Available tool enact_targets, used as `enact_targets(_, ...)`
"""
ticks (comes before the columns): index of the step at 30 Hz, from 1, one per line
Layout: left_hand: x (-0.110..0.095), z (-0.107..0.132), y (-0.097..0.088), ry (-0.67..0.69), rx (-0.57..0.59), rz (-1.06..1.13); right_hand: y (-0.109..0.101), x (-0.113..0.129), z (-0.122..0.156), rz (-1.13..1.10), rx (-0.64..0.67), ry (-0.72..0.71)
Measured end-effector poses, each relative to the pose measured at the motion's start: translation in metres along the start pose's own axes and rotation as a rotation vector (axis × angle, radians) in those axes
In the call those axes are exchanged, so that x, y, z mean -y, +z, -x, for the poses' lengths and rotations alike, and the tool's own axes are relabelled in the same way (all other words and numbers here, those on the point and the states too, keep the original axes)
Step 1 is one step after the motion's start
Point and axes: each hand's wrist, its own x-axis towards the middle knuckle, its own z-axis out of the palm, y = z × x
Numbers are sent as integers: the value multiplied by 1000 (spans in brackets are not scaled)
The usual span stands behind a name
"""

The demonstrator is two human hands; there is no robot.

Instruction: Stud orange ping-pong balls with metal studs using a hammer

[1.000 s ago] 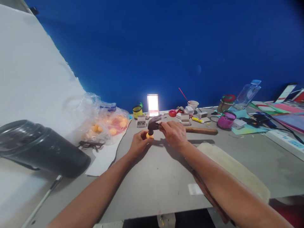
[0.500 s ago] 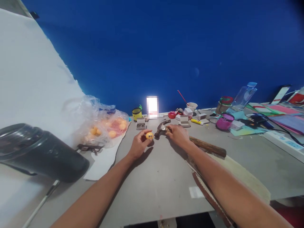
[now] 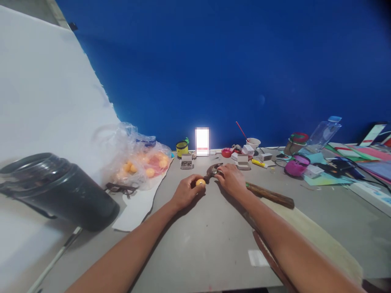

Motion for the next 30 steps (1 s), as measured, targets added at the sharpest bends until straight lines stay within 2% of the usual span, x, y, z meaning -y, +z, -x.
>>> enact_targets(2, 1, 1, 0, 41, 23, -43, 1, 1, 2, -20, -50, -47)
enact_targets(4, 2, 1, 0, 68, -2, -76, -1, 1, 1, -34, -60, -61)
enact_targets(8, 3, -1, -1, 55, -109, -116, -14, 11, -16, -43, 61, 12)
enact_targets(10, 4, -3, -1, 51, -121, -111, -21, 28, -34, 7, 157, -17)
enact_targets(13, 8, -5, -2, 82, -104, -119, -24, 67, -66, 129, 219, -134)
enact_targets(15, 10, -6, -3, 91, -111, -120, -18, 94, -89, 179, 308, -226)
enact_targets(17, 13, -9, -4, 74, -114, -108, -8, 115, -110, 204, 334, -325)
enact_targets(19, 16, -11, -5, 57, -106, -94, 4, 130, -124, 228, 405, -337)
enact_targets(23, 19, -13, -5, 54, -87, -35, 19, 138, -138, 238, 463, -348)
enact_targets(30, 18, -12, -4, 49, -79, -13, 22, 132, -149, 246, 484, -396)
